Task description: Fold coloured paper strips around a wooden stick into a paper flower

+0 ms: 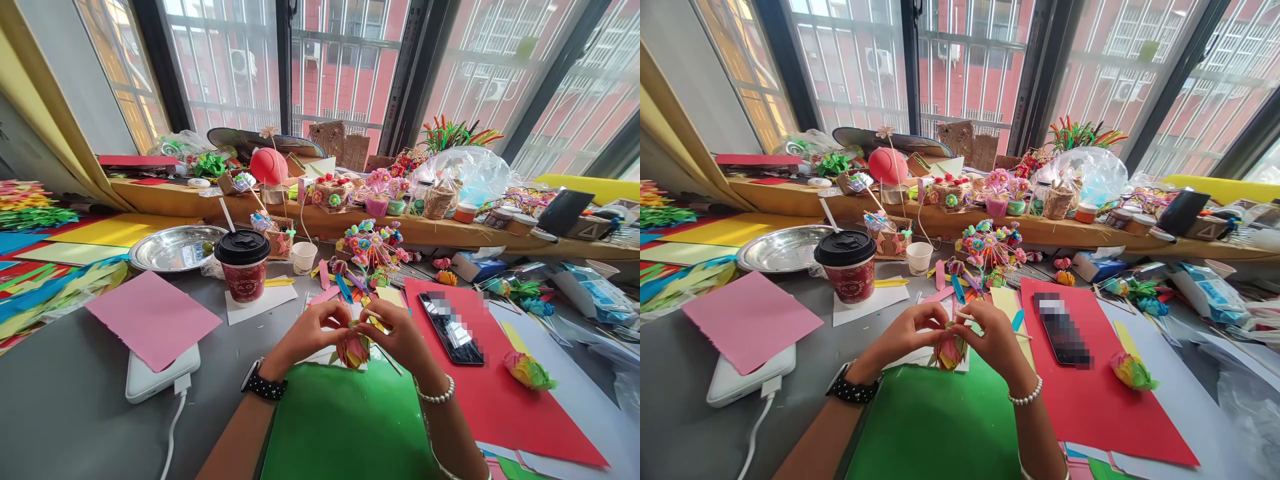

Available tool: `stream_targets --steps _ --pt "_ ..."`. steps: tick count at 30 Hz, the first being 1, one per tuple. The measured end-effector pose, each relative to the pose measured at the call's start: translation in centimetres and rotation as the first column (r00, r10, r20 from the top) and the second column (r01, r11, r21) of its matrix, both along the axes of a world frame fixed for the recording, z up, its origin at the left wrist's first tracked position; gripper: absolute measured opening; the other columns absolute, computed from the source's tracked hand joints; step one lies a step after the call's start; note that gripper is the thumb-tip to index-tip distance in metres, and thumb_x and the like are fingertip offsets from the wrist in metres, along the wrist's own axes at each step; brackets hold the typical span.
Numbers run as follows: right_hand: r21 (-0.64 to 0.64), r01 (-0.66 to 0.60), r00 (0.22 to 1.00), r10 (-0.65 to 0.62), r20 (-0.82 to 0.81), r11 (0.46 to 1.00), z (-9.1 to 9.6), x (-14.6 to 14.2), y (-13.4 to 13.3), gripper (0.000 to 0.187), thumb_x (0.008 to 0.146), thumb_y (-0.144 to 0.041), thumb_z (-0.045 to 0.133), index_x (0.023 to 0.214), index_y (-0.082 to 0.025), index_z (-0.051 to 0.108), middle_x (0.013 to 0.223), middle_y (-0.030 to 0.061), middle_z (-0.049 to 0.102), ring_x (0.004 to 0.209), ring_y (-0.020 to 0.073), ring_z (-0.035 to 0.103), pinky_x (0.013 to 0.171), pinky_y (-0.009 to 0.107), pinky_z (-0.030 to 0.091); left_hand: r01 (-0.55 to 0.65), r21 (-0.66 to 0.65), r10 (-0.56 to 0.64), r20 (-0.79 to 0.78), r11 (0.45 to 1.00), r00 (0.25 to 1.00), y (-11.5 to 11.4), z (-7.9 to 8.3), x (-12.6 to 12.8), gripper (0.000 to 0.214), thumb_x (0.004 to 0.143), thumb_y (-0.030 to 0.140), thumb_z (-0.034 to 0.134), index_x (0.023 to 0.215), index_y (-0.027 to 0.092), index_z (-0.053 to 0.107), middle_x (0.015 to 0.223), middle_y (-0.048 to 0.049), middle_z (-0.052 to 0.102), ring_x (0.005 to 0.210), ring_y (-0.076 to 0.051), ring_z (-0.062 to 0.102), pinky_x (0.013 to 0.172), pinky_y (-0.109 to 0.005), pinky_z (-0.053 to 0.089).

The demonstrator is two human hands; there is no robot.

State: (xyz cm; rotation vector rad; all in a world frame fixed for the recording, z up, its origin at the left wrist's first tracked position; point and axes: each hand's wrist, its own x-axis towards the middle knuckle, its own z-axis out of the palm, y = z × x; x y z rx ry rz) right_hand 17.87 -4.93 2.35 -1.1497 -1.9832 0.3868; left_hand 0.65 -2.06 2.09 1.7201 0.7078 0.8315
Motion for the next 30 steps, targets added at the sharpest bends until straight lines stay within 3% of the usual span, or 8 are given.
stream_targets --steps 4,9,15,21,30 --pt "-0.176 -0.116 0.989 0.098 -0.109 0.977 0.0 0.1 -0.1 0.019 0.076 -0.035 0.053 0.07 -0.017 0.051 0.06 -0.0025 0.05 0.048 0.0072 0.038 0.042 0.019 0.03 0.1 -0.112 -0.1 0.009 0.989 0.995 0.1 0.0 -0.3 0.017 0.066 0.029 0.061 0.071 0.015 0.053 0.071 0.0015 0.051 0.067 -0.01 0.051 0.063 -0.023 0.044" --pt "-0.322 -0.175 0.972 0.111 -0.206 0.93 -0.1 0.5 -0.2 0.025 0.073 -0.041 0.054 0.071 -0.017 0.052 0.059 -0.0025 0.05 0.047 0.0076 0.042 0.04 0.019 0.032 0.182 -0.159 -0.177 0.05 0.97 0.983 0.1 0.0 -0.5 0.012 0.067 0.024 0.061 0.073 0.015 0.055 0.072 0.0013 0.054 0.071 -0.011 0.052 0.067 -0.023 0.042" --pt "-0.312 -0.157 0.978 0.105 -0.179 0.937 0.1 0.7 -0.2 0.026 0.072 -0.043 0.054 0.074 -0.016 0.055 0.057 -0.0014 0.051 0.048 0.0081 0.044 0.039 0.018 0.032 0.148 -0.166 -0.144 0.032 0.975 0.989 0.1 0.1 -0.5 0.016 0.068 0.028 0.06 0.073 0.014 0.055 0.071 0.0012 0.053 0.07 -0.01 0.051 0.065 -0.022 0.041" --pt "-0.367 -0.135 0.985 0.087 -0.146 0.92 -0.3 0.6 0.2 0.022 0.073 -0.038 0.055 0.075 -0.016 0.052 0.061 -0.0021 0.048 0.047 0.0057 0.036 0.039 0.018 0.027 0.112 -0.156 -0.113 0.001 0.981 0.994 0.4 -0.2 -0.4 0.019 0.067 0.031 0.06 0.073 0.014 0.054 0.069 0.0019 0.052 0.066 -0.009 0.049 0.062 -0.022 0.039" --pt "-0.353 -0.076 0.995 0.047 -0.09 0.932 -1.4 0.5 1.0 0.018 0.073 -0.033 0.055 0.071 -0.016 0.05 0.065 -0.0021 0.05 0.051 0.0065 0.035 0.044 0.018 0.027 0.056 -0.225 -0.055 0.009 0.973 0.998 1.3 -1.6 0.0 0.02 0.063 0.03 0.062 0.069 0.013 0.053 0.064 0.0014 0.056 0.063 -0.011 0.054 0.061 -0.024 0.043"
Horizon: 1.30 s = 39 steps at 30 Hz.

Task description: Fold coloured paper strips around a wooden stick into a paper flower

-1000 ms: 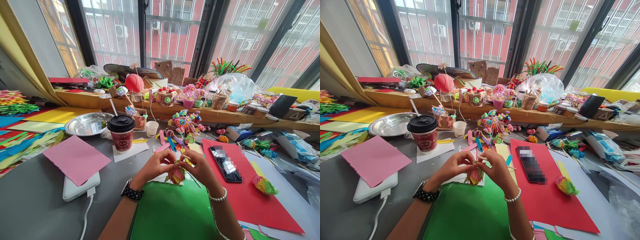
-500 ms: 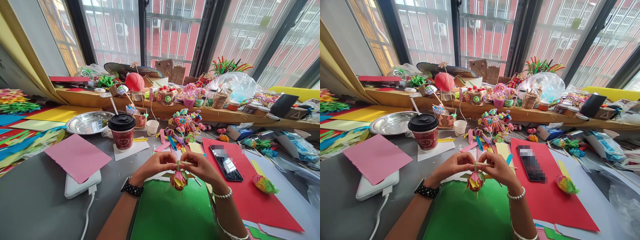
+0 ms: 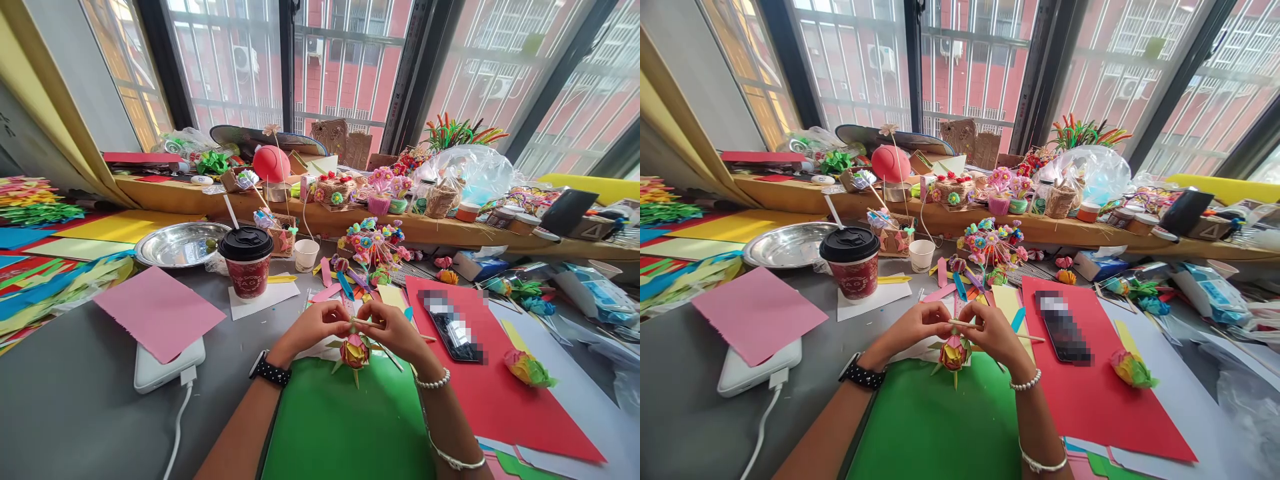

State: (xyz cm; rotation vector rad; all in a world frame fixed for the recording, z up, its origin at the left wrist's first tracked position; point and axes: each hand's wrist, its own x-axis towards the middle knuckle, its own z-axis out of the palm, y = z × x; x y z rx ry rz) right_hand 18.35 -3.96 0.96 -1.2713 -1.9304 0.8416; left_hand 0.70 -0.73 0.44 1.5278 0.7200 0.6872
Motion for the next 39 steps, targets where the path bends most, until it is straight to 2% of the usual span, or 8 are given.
stream_targets --steps 5,11,20,29,34,39 --pt "0.002 0.012 1.0 -0.012 -0.023 1.0 -0.23 -0.18 0.26 0.02 0.074 -0.036 0.054 0.071 -0.016 0.051 0.063 -0.002 0.05 0.048 0.0061 0.034 0.042 0.018 0.025 -0.049 0.014 0.05 -0.013 0.999 0.999 0.2 -0.28 0.06 0.017 0.063 0.028 0.062 0.068 0.013 0.055 0.065 0.0003 0.058 0.063 -0.012 0.055 0.061 -0.025 0.043" --pt "0.014 0.028 0.999 -0.027 -0.035 1.0 -0.51 -0.19 0.38 0.017 0.073 -0.032 0.055 0.071 -0.016 0.052 0.064 -0.0018 0.053 0.049 0.0064 0.037 0.044 0.018 0.028 -0.047 -0.004 0.047 -0.025 0.999 0.999 0.19 -0.14 -0.05 0.014 0.059 0.022 0.064 0.067 0.013 0.056 0.066 0.0011 0.058 0.065 -0.012 0.055 0.065 -0.025 0.043" --pt "-0.018 -0.005 0.999 0.006 0.04 1.0 -0.4 0.09 0.28 0.016 0.074 -0.032 0.052 0.073 -0.016 0.051 0.063 -0.0025 0.049 0.047 0.006 0.033 0.041 0.019 0.026 -0.075 0.014 0.075 -0.064 0.997 0.995 0.25 -0.32 -0.03 0.014 0.058 0.022 0.064 0.064 0.013 0.055 0.064 0.0016 0.056 0.062 -0.011 0.054 0.061 -0.024 0.043" --pt "0.116 0.048 0.984 -0.067 0.167 0.992 -0.68 -0.28 0.48 0.009 0.073 -0.024 0.052 0.068 -0.016 0.053 0.061 -0.0019 0.055 0.053 0.0085 0.042 0.047 0.019 0.03 -0.138 0.102 0.153 -0.152 0.985 0.976 0.3 -0.66 0.27 0.01 0.059 0.019 0.061 0.061 0.013 0.053 0.062 0.001 0.057 0.06 -0.011 0.053 0.057 -0.022 0.041" --pt "0.165 0.086 0.965 -0.123 0.231 0.983 -0.41 -0.42 0.39 0.007 0.071 -0.021 0.053 0.067 -0.017 0.056 0.058 -0.003 0.053 0.051 0.0084 0.041 0.046 0.019 0.028 -0.155 0.129 0.176 -0.172 0.979 0.969 0.23 -0.74 0.35 0.01 0.06 0.02 0.06 0.066 0.014 0.056 0.068 -0.0007 0.06 0.067 -0.013 0.055 0.06 -0.023 0.042" --pt "0.221 0.118 0.952 -0.174 0.253 0.968 -0.05 -0.51 0.12 0.008 0.072 -0.022 0.053 0.066 -0.017 0.056 0.051 -0.0038 0.047 0.046 0.0086 0.037 0.043 0.019 0.024 -0.172 0.204 0.208 -0.17 0.964 0.963 0.05 -0.56 0.44 0.009 0.062 0.022 0.058 0.065 0.014 0.055 0.066 -0.0008 0.059 0.065 -0.013 0.054 0.06 -0.024 0.043"
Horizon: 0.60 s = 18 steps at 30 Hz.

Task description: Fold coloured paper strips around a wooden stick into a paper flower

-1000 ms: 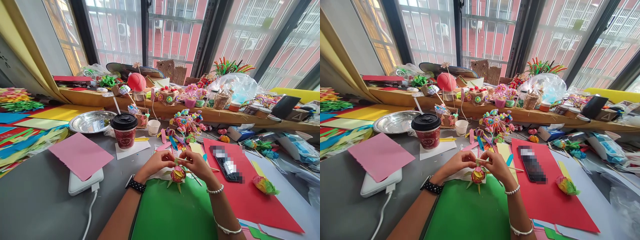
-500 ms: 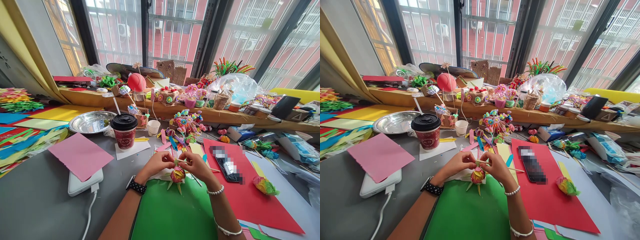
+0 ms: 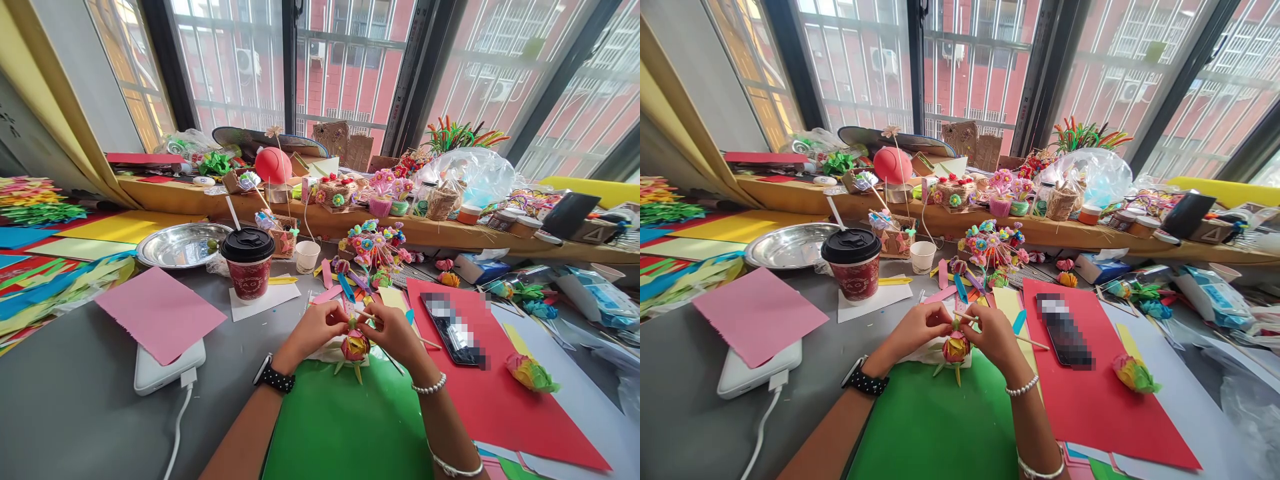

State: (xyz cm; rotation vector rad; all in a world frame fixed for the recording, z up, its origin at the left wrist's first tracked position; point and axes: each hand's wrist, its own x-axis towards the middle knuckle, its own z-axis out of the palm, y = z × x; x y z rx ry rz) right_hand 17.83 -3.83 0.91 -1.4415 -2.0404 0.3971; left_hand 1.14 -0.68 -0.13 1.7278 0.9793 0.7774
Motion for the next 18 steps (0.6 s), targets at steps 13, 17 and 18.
stream_targets --steps 13,17,18 --pt "0.077 0.03 0.999 -0.033 0.037 0.997 0.06 0.11 -0.05 0.011 0.076 -0.027 0.049 0.076 -0.018 0.056 0.054 -0.0023 0.05 0.046 0.0105 0.04 0.045 0.02 0.029 -0.027 0.314 0.041 -0.038 0.949 0.998 -0.2 -0.38 0.39 0.008 0.072 0.021 0.051 0.07 0.016 0.057 0.073 -0.0023 0.061 0.07 -0.015 0.057 0.068 -0.027 0.045" --pt "0.123 0.041 0.999 -0.042 0.005 0.992 0.13 0.01 -0.16 0.012 0.077 -0.025 0.048 0.071 -0.018 0.055 0.056 -0.001 0.052 0.046 0.0102 0.04 0.044 0.02 0.028 -0.021 0.127 0.011 0.077 0.992 0.997 -0.37 0.2 0.43 0.013 0.072 0.028 0.053 0.074 0.015 0.056 0.075 -0.0028 0.061 0.072 -0.015 0.058 0.066 -0.026 0.047" --pt "0.137 0.046 0.999 -0.047 0.004 0.99 0.18 -0.06 -0.22 0.012 0.077 -0.025 0.048 0.07 -0.018 0.054 0.056 -0.0008 0.052 0.046 0.0101 0.04 0.044 0.02 0.028 -0.021 0.087 0.012 0.103 0.996 0.995 -0.44 0.41 0.43 0.015 0.071 0.029 0.054 0.074 0.015 0.056 0.075 -0.0029 0.061 0.072 -0.016 0.058 0.066 -0.027 0.048"
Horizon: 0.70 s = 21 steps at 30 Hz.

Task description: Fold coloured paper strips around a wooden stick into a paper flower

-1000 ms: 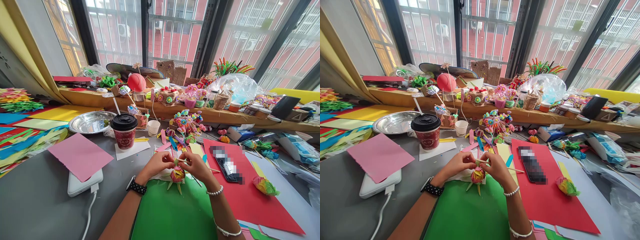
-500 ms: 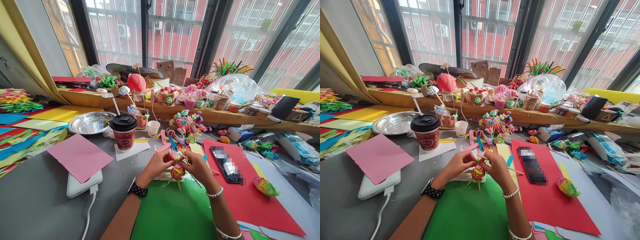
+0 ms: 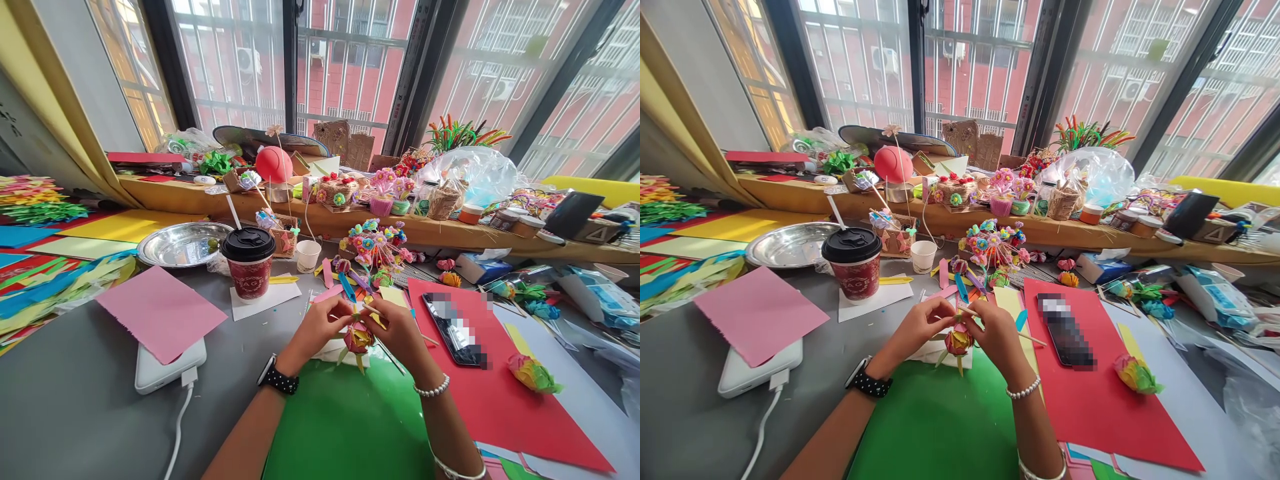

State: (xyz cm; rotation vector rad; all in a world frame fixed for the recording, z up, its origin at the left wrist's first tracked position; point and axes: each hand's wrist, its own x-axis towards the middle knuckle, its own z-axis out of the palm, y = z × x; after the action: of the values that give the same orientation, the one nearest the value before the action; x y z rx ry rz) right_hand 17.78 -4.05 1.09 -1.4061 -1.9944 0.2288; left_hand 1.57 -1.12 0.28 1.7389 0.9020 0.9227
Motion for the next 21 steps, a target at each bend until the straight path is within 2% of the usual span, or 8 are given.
stream_targets --steps 4,9,14,18,21 --pt "0.045 0.012 1.0 -0.011 -0.018 0.999 0.23 -0.22 -0.24 0.012 0.078 -0.025 0.048 0.069 -0.018 0.053 0.058 -0.0003 0.052 0.047 0.0098 0.04 0.045 0.02 0.03 -0.052 -0.102 0.059 0.071 0.993 0.996 -0.26 0.64 -0.01 0.018 0.066 0.031 0.06 0.071 0.014 0.058 0.072 -0.0022 0.061 0.072 -0.016 0.058 0.066 -0.028 0.048" --pt "0.043 0.004 0.998 -0.001 -0.069 0.999 0.27 -0.18 -0.34 0.013 0.078 -0.029 0.047 0.074 -0.018 0.053 0.061 0.0002 0.055 0.047 0.0093 0.039 0.043 0.021 0.03 0.039 -0.273 0.021 0.21 0.961 0.977 -0.4 0.88 -0.1 0.019 0.062 0.028 0.065 0.07 0.013 0.057 0.07 -0.001 0.061 0.071 -0.015 0.059 0.063 -0.028 0.049" --pt "0.021 -0.059 0.995 0.061 -0.084 0.998 0.32 0.03 -0.45 0.016 0.078 -0.027 0.047 0.09 -0.02 0.054 0.073 0.0008 0.058 0.047 0.0089 0.042 0.043 0.021 0.03 0.073 -0.284 -0.005 0.235 0.956 0.972 -0.42 0.86 -0.18 0.019 0.06 0.026 0.067 0.067 0.013 0.055 0.072 -0.0024 0.062 0.072 -0.016 0.059 0.066 -0.029 0.047" --pt "0.044 -0.111 0.99 0.114 -0.083 0.993 0.51 -0.01 -0.51 0.014 0.08 -0.025 0.046 0.08 -0.02 0.059 0.072 0.0022 0.059 0.055 0.0112 0.048 0.046 0.021 0.033 0.067 -0.274 -0.012 0.199 0.959 0.98 -0.35 0.83 -0.18 0.021 0.061 0.028 0.066 0.069 0.013 0.055 0.072 -0.0024 0.061 0.072 -0.016 0.058 0.066 -0.028 0.047" --pt "0.071 -0.049 0.991 0.057 -0.118 0.996 0.65 -0.06 -0.58 0.013 0.08 -0.025 0.047 0.079 -0.02 0.059 0.068 0.0021 0.059 0.055 0.0116 0.049 0.049 0.022 0.037 0.053 -0.251 -0.004 0.192 0.966 0.981 -0.23 0.95 -0.28 0.024 0.063 0.033 0.064 0.076 0.013 0.057 0.079 -0.0041 0.062 0.077 -0.017 0.058 0.069 -0.028 0.046"
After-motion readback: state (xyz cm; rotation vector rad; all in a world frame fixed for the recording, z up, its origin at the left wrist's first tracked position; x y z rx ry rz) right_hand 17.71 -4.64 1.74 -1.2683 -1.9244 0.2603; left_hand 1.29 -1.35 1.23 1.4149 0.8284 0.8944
